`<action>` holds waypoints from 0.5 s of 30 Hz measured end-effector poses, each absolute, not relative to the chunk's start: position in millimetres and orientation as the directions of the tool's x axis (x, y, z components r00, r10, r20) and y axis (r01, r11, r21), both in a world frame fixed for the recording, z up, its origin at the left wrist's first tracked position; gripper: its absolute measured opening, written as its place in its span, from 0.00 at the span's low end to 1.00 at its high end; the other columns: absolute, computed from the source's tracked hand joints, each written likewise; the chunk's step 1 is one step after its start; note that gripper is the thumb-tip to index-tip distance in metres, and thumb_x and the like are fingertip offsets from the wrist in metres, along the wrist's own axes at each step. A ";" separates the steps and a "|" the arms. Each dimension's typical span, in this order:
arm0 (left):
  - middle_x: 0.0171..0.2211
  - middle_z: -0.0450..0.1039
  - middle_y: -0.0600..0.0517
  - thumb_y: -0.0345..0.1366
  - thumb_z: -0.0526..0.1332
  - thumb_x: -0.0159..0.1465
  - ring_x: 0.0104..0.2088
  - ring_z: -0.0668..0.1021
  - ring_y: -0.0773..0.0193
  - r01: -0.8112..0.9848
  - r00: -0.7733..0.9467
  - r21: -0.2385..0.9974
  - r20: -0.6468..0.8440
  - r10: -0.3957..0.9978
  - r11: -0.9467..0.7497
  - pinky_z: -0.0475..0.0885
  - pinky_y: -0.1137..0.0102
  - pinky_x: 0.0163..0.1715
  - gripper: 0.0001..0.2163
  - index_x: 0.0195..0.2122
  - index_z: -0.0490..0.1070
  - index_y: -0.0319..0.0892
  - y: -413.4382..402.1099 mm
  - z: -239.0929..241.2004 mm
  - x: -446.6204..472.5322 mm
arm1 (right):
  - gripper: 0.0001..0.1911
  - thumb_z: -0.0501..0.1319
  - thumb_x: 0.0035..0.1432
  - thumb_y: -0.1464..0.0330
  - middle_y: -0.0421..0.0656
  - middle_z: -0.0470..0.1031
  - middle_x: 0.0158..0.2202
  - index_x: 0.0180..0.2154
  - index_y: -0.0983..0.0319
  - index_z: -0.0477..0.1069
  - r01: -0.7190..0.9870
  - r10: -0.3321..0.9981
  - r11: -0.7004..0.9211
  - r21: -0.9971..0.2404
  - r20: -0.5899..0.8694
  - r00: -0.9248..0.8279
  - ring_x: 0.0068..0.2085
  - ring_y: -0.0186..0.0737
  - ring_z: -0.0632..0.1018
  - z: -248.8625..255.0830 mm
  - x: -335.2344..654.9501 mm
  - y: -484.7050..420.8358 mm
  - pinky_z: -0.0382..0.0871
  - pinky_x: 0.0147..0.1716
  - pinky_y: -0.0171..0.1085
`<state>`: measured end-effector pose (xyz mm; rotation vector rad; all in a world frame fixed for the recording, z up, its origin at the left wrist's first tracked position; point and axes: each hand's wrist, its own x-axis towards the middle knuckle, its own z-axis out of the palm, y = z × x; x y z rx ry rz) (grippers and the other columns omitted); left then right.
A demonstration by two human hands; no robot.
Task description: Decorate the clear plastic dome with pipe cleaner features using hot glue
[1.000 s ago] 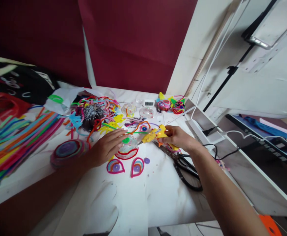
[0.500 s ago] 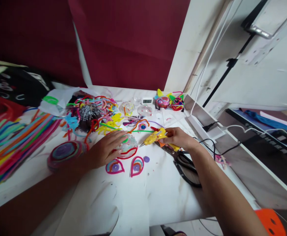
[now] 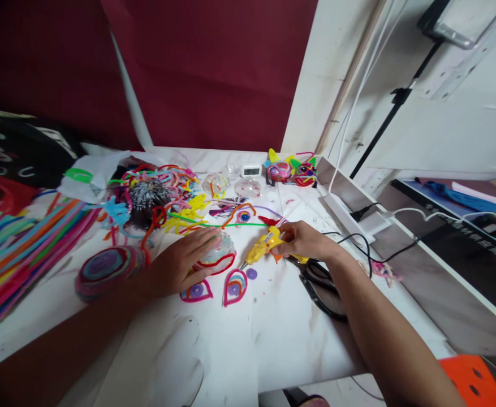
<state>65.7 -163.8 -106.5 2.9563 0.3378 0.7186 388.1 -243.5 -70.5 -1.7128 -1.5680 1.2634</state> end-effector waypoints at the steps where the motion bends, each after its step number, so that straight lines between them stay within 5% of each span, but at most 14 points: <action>1: 0.64 0.59 0.36 0.36 0.58 0.65 0.65 0.62 0.50 0.192 0.867 0.129 0.442 0.230 -0.973 0.61 0.54 0.62 0.26 0.63 0.56 0.36 -163.5 -107.0 65.7 | 0.28 0.72 0.43 0.58 0.44 0.78 0.31 0.44 0.65 0.73 0.506 0.951 -0.211 -0.836 -0.296 -0.093 0.31 0.40 0.78 -70.8 387.8 -243.2 0.73 0.30 0.36; 15: 0.63 0.61 0.38 0.35 0.58 0.64 0.63 0.65 0.50 0.207 0.856 0.175 0.444 0.265 -0.963 0.64 0.55 0.61 0.25 0.62 0.59 0.39 -164.7 -106.3 65.7 | 0.28 0.70 0.45 0.56 0.40 0.75 0.29 0.46 0.65 0.74 0.662 0.984 -0.088 -0.744 -0.168 -0.058 0.29 0.36 0.73 -81.4 390.9 -242.8 0.67 0.27 0.33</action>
